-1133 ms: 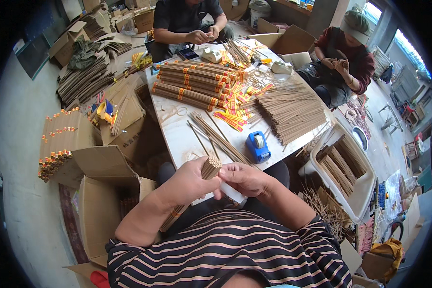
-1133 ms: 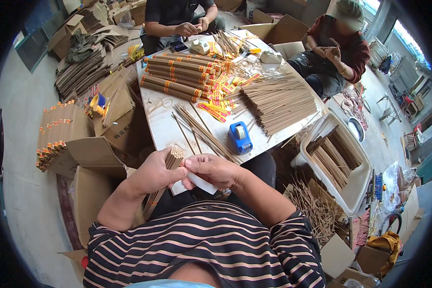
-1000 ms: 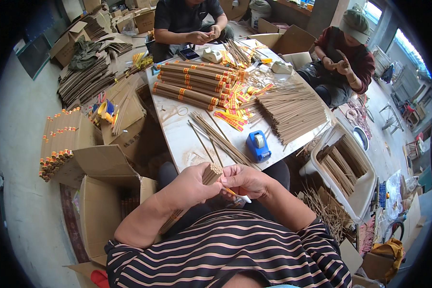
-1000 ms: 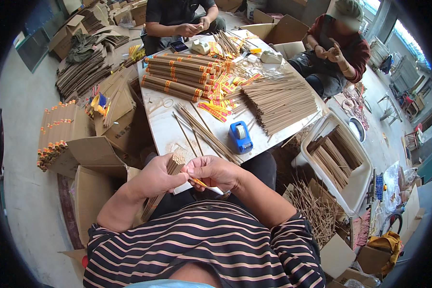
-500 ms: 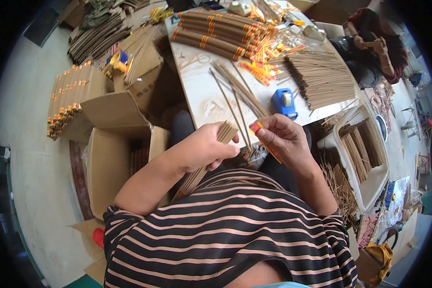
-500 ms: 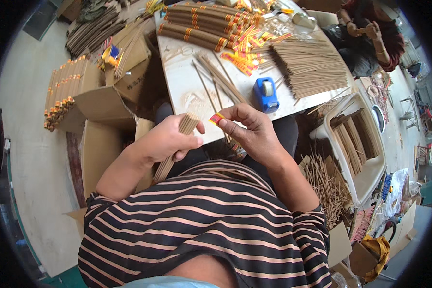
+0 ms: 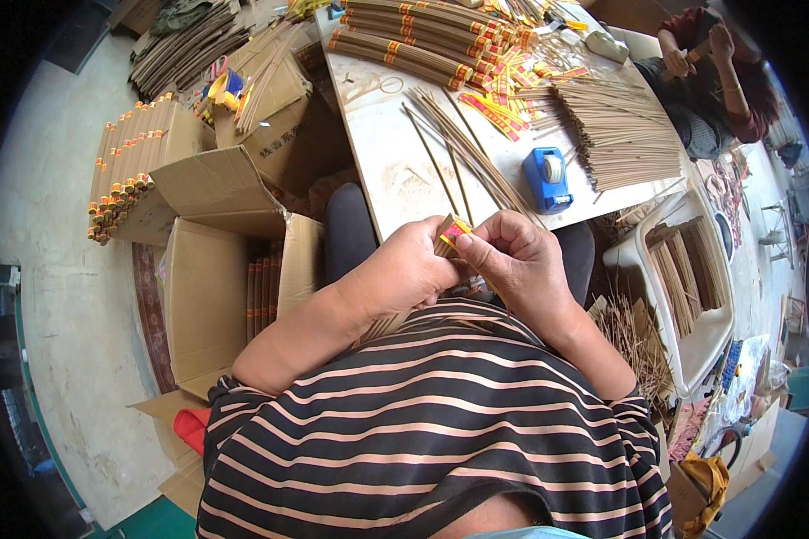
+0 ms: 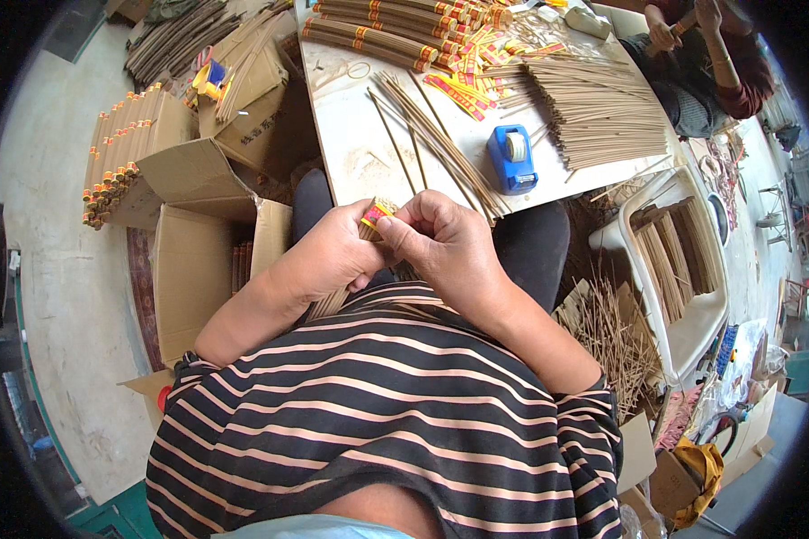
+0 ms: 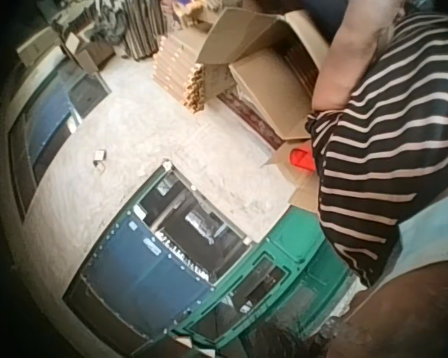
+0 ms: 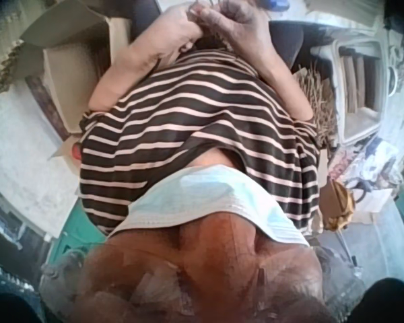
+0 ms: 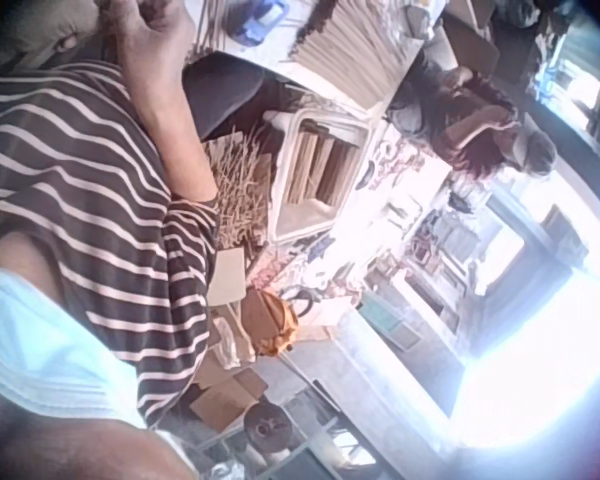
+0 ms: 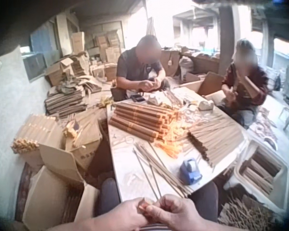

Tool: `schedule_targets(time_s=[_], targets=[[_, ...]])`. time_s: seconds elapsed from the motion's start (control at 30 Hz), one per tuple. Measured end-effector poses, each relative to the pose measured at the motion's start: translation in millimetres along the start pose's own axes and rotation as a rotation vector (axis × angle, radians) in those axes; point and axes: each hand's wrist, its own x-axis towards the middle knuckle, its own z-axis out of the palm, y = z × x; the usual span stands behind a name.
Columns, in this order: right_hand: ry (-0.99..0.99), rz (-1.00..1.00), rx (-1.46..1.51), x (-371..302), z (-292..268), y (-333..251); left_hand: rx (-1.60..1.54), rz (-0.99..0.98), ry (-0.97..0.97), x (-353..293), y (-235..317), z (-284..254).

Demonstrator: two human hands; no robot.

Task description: The person gathers bundles of incense sticks, aligns them, and wraps a paper label around the middle using a tape dispenser. The finished bundles are placed into a cardboard box. The person repeats this process for multiple bundles.

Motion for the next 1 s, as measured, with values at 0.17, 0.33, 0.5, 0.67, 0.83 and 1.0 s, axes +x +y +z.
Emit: schedule_targets(time_s=[0.17,0.33,0.5,0.67,0.83,1.0], targets=[[-0.022,0.070,-0.039,0.5,-3.7,-9.4,-0.002,-0.004,0.016,-0.9,-4.0,2.8],[-0.030,0.104,-0.049,-0.8,-6.2,-15.1,0.041,0.012,0.004,-1.8,-5.4,4.0],[-0.062,0.191,-0.120,2.1,-10.1,-18.8,0.150,-0.034,0.017,-2.9,-1.9,4.5],[-0.092,0.200,-0.139,5.3,-14.7,-18.5,0.080,0.041,-0.026,-8.9,-3.8,6.0],[-0.134,0.247,-0.162,5.0,-20.2,-20.6,-0.104,0.130,-0.188,-11.4,-15.8,-3.4],[-0.148,0.253,-0.102,5.1,-21.0,-15.8,-0.082,0.159,-0.167,-8.8,-20.2,-1.2]])
